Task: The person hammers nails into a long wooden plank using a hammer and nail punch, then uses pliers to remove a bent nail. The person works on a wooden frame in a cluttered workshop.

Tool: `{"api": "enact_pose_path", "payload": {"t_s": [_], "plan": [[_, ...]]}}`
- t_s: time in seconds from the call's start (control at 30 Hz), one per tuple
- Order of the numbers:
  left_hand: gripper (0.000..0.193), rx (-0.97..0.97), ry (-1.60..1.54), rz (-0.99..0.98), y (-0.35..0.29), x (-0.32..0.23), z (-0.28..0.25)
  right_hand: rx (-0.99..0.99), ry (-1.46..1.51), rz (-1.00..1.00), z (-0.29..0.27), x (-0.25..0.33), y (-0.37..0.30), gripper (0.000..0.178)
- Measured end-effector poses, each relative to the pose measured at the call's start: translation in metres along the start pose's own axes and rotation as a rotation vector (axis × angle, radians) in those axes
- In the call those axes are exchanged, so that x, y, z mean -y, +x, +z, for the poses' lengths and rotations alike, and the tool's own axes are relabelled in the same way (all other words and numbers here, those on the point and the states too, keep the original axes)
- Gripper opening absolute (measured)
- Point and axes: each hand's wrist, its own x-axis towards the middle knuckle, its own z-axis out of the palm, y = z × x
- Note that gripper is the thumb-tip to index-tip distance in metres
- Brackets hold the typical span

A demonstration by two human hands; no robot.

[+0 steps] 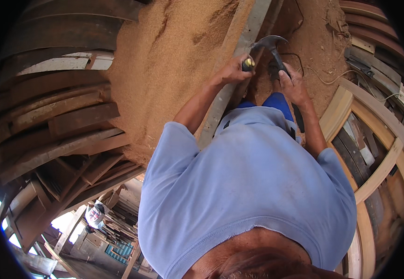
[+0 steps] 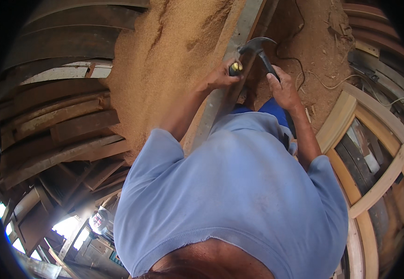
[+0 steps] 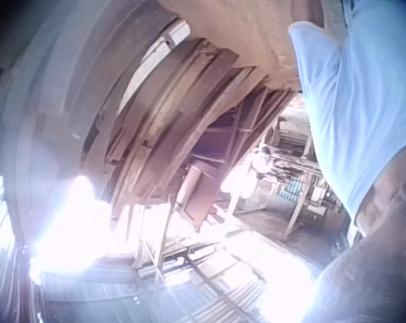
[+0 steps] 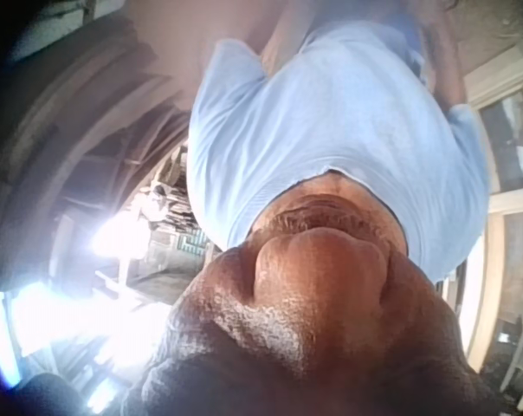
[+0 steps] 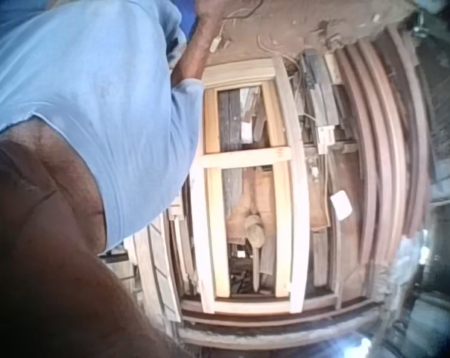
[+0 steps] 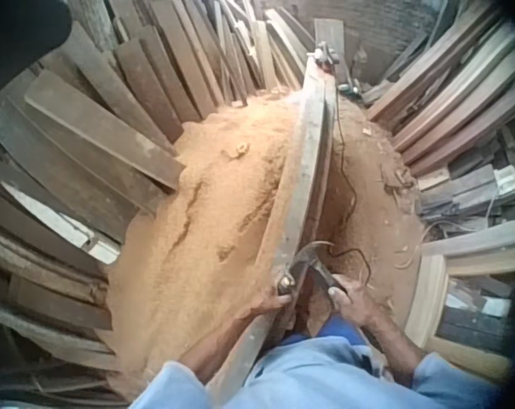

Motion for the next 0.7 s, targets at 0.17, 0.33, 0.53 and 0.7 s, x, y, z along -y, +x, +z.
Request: {"api": "enact_pose_path", "payload": {"t_s": [0.17,0.33,0.53,0.7], "plan": [[0.023,0.005,-0.027,0.024,-0.012,-0.015,-0.004,-0.091,0.142,0.131,-0.005,-0.007,-0.006,0.036],[0.025,-0.033,-0.057,-0.035,-0.011,-0.018,-0.007,-0.107,-0.020,0.028,-0.013,-0.005,-0.008,0.040],[0.029,-0.235,-0.004,-0.268,0.007,-0.009,-0.015,-0.085,0.109,0.017,-0.023,0.002,0.009,0.044],[0.035,-0.227,0.068,-0.273,0.008,-0.022,-0.015,-0.235,0.051,0.035,-0.013,0.018,0.039,0.039]]}}
